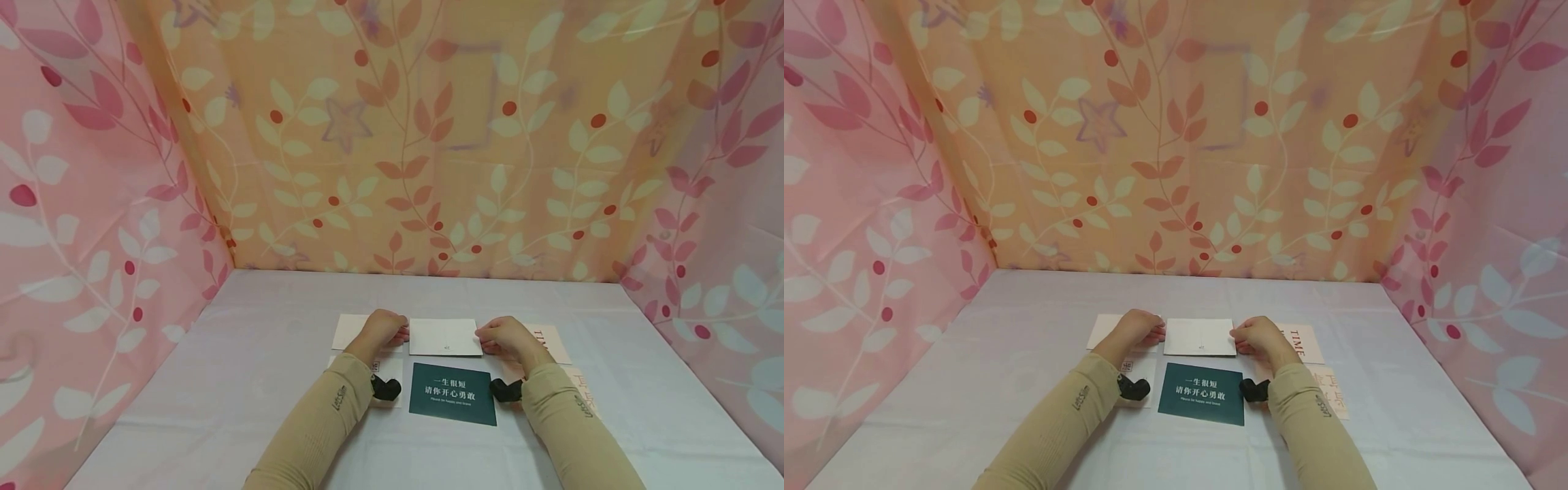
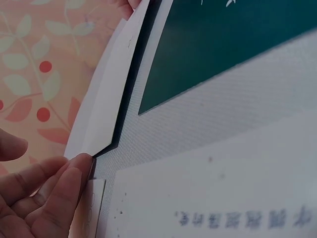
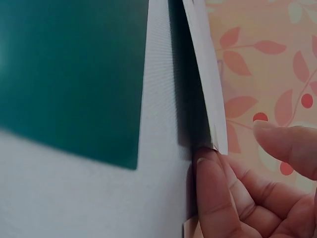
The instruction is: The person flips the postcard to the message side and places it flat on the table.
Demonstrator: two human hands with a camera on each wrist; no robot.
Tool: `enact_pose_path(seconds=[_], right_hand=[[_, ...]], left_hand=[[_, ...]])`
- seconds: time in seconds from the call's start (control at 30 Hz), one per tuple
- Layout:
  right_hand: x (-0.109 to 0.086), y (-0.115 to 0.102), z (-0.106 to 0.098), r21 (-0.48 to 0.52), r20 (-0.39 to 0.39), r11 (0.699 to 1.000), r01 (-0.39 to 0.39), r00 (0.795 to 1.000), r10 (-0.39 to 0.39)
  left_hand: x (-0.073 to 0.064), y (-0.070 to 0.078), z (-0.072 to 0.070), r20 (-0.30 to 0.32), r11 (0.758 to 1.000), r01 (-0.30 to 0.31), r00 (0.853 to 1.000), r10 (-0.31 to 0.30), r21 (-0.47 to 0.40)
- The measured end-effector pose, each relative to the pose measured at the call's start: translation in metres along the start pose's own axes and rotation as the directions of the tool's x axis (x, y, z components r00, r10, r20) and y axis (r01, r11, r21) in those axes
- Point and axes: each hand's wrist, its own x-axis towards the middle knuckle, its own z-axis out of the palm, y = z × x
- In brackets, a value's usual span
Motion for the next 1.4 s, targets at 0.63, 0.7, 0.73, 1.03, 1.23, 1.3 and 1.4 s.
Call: enact_pose_path(seconds=[0.63,0.7,0.73,1.03,1.23,1.3,1.4], right_hand=[[-0.0031,0.0014,-0.0005,0.047,0.026,0.999,0.002,1.0,-0.004],[-0.0028,0.0017,-0.0008,0.041,0.031,0.999,0.009,0.999,-0.01],[-0.0024,0.0019,-0.0009,0.041,0.031,0.999,0.011,0.999,-0.012],[-0.0039,0.0006,-0.0021,0.014,0.033,1.0,0.019,0.999,-0.019],[-0.005,-0.0001,-0.003,0.019,0.037,1.0,0.01,0.999,-0.01],[-0.0045,0.0003,-0.003,0.023,0.036,1.0,0.011,0.999,-0.012],[-0.0038,0.0007,-0.0035,0.032,0.036,0.999,0.011,0.999,-0.012]], left_hand=[[-0.0015,0.0026,0.001,-0.006,1.0,0.009,1.0,-0.009,-0.009],[-0.0011,0.0028,0.0013,-0.008,1.0,0.016,1.0,-0.016,-0.007],[-0.001,0.003,0.0014,-0.008,1.0,0.02,1.0,-0.02,-0.005],[0.0,0.0026,0.0018,-0.003,1.0,0.02,1.0,-0.02,-0.006],[0.0003,0.0015,0.0007,0.02,1.0,-0.001,1.0,0.001,-0.012],[0.0002,0.0013,0.0001,0.028,1.0,-0.01,1.0,0.01,-0.011],[0.0001,0.0013,-0.0007,0.034,1.0,-0.017,0.999,0.018,-0.016]])
